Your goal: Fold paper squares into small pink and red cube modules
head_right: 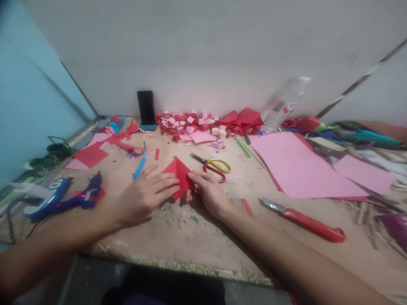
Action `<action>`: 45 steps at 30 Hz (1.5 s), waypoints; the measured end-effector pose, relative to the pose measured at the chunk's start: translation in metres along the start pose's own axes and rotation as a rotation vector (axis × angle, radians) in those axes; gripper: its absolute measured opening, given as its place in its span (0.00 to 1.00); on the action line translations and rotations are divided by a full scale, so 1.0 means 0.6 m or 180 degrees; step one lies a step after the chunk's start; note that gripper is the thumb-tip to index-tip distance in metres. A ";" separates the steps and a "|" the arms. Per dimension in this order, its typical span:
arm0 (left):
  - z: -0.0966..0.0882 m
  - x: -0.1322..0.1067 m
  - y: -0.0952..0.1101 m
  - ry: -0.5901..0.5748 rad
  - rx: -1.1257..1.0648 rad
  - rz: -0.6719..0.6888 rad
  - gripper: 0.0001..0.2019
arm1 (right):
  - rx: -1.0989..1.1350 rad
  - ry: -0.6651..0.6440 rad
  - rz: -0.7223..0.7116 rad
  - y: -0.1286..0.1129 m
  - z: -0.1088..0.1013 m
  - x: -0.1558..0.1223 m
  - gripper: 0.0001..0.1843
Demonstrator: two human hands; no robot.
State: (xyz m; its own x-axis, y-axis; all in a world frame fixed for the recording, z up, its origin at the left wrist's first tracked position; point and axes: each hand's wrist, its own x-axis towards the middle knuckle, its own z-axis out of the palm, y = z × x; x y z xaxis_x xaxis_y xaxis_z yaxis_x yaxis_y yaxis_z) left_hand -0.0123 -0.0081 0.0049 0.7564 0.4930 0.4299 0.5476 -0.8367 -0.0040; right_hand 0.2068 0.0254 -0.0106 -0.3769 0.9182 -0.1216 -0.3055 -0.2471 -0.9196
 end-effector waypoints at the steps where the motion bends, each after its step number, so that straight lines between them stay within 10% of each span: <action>1: 0.002 0.001 0.000 -0.0035 -0.0021 -0.0044 0.19 | -0.0029 0.0029 0.0009 -0.001 0.000 0.000 0.14; 20: 0.018 0.006 -0.001 0.0742 -0.0824 -0.0744 0.08 | -0.0310 -0.0280 -0.0203 0.012 -0.016 -0.004 0.14; 25: 0.015 0.007 0.004 0.1009 -0.1281 -0.0930 0.06 | -0.0503 -0.0686 -0.0391 0.002 -0.001 -0.012 0.28; 45: 0.023 0.008 0.016 0.0948 -0.1233 -0.0392 0.06 | -0.1321 -0.0854 -0.0355 0.007 -0.006 -0.027 0.28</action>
State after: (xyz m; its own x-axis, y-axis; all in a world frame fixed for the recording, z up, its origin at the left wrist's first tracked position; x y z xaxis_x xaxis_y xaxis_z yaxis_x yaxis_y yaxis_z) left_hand 0.0015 -0.0106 -0.0054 0.5288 0.5514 0.6453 0.4106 -0.8315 0.3741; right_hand 0.2145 0.0103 -0.0140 -0.5899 0.8067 0.0360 -0.0039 0.0418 -0.9991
